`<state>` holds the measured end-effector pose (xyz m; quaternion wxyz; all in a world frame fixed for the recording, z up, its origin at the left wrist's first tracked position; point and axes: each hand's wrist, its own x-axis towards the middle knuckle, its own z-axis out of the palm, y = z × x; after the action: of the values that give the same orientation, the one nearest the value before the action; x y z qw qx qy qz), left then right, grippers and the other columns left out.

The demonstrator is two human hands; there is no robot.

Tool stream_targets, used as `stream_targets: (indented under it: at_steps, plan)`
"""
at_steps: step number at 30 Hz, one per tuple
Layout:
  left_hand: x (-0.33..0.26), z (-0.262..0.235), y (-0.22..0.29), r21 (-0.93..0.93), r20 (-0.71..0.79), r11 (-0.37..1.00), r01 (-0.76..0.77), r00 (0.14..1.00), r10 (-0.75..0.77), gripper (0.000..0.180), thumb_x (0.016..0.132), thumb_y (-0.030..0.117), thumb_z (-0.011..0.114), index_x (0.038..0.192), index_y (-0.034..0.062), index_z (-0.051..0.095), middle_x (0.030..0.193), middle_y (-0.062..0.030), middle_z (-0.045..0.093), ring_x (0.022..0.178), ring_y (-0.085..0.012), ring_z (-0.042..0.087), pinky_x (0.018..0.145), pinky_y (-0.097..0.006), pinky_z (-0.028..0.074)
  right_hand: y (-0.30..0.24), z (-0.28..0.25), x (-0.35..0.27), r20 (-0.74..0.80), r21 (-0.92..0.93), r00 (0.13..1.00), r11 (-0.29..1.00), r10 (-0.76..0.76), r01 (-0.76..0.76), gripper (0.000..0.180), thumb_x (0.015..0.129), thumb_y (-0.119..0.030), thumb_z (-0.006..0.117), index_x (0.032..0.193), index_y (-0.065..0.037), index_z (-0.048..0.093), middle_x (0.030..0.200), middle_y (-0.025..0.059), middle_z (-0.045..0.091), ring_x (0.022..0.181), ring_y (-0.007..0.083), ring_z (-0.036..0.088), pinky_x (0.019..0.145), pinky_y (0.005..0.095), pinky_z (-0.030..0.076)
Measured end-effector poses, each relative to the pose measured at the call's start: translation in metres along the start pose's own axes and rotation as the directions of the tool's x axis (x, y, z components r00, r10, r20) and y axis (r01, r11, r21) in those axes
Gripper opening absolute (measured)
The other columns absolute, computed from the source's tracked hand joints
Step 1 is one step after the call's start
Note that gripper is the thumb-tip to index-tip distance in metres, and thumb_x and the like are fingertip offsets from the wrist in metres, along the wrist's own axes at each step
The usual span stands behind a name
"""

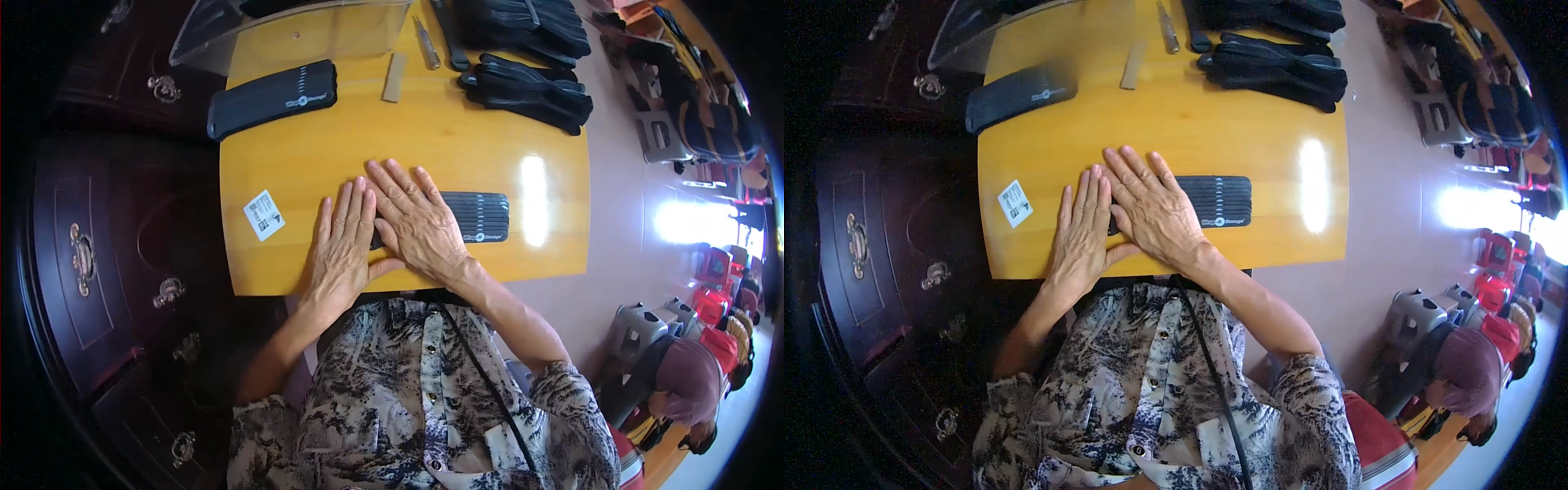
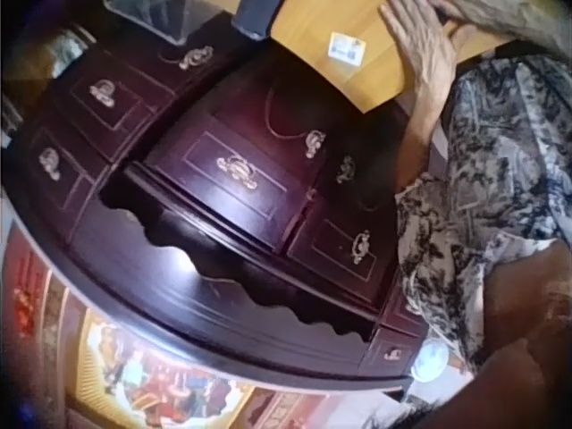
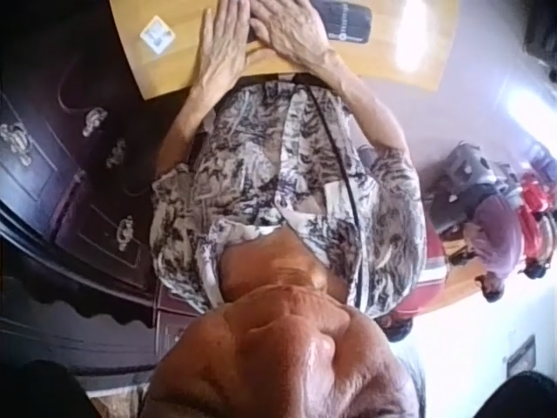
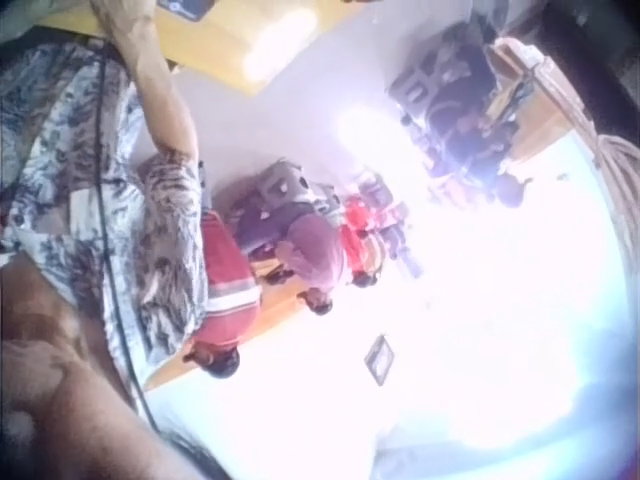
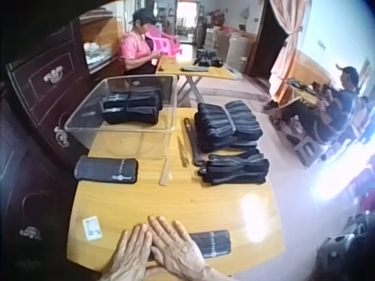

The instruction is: The recorder is assembling and labeling adjustable textile straps, applying labels and using a small tool to secure components.

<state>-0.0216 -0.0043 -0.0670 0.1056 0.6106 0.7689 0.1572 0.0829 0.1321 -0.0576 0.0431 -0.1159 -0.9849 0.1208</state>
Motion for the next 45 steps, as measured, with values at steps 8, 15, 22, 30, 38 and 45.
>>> stream_targets:
  at_steps: [8,15,22,30,38,45]
  plan:
    - [0.006,-0.004,0.008,-0.096,-0.099,0.995,0.016,0.995,-0.026,0.109,0.072,0.06,0.063,0.148,-0.0027,0.016,0.155,-0.0202,0.017,0.145,-0.0333,0.014,0.117,-0.049,0.008,0.015,-0.022,-0.011,-0.002,0.088,0.998,0.994,0.059,-0.059,0.064,0.094,-0.04,0.048,0.147,-0.008,0.031,0.154,0.0084,0.028,0.144,0.0216,0.022,0.118,0.0415,0.012]
    - [0.03,0.014,0.006,0.042,-0.053,0.979,-0.198,0.978,0.2,0.088,0.084,0.052,0.056,0.148,0.0027,0.023,0.154,-0.014,0.024,0.143,-0.0265,0.021,0.117,-0.042,0.015,0.042,-0.018,-0.035,0.046,-0.077,0.994,0.992,0.102,-0.098,0.064,0.092,-0.038,0.051,0.148,-0.015,0.031,0.154,0.0028,0.029,0.143,0.0195,0.023,0.117,0.0413,0.014]
    - [0.03,0.009,0.009,0.047,-0.027,0.982,-0.183,0.982,0.184,0.079,0.086,0.041,0.06,0.147,0.0042,0.027,0.153,-0.015,0.026,0.142,-0.0294,0.025,0.116,-0.043,0.018,0.047,-0.023,-0.041,0.033,-0.034,0.995,0.995,0.098,-0.097,0.065,0.089,-0.044,0.053,0.145,-0.015,0.036,0.152,0.0043,0.032,0.141,0.0232,0.027,0.116,0.0424,0.018]
    - [0.05,0.025,0.06,-0.209,-0.139,0.952,-0.224,0.97,0.198,0.08,0.084,0.036,0.065,0.145,-0.0001,0.029,0.153,-0.0163,0.027,0.141,-0.0319,0.025,0.116,-0.045,0.018,0.067,-0.065,-0.086,-0.022,0.084,0.948,0.945,0.317,-0.315,0.073,0.07,-0.023,0.077,0.135,-0.009,0.047,0.125,0.0088,0.052,0.115,0.0277,0.049,0.096,0.0406,0.043]
    - [0.059,0.039,0.062,-0.064,-0.157,0.964,-0.259,0.956,0.247,0.078,0.084,0.036,0.064,0.144,-0.0015,0.031,0.15,-0.0195,0.029,0.14,-0.033,0.027,0.115,-0.046,0.02,0.074,-0.071,-0.073,0.165,0.385,0.865,0.776,0.474,-0.499,0.064,0.065,-0.004,0.079,0.122,-0.004,0.051,0.109,0.0147,0.052,0.102,0.0314,0.055,0.09,0.0402,0.048]
    - [0.062,0.036,0.064,-0.113,-0.155,0.96,-0.255,0.959,0.236,0.082,0.082,0.033,0.066,0.143,-0.0057,0.028,0.151,-0.0225,0.027,0.141,-0.0341,0.024,0.116,-0.045,0.019,0.087,-0.072,-0.062,0.174,0.352,0.904,0.832,0.391,-0.428,0.058,0.061,-0.004,0.081,0.111,-0.002,0.051,0.097,0.0131,0.056,0.087,0.0301,0.06,0.079,0.0378,0.049]
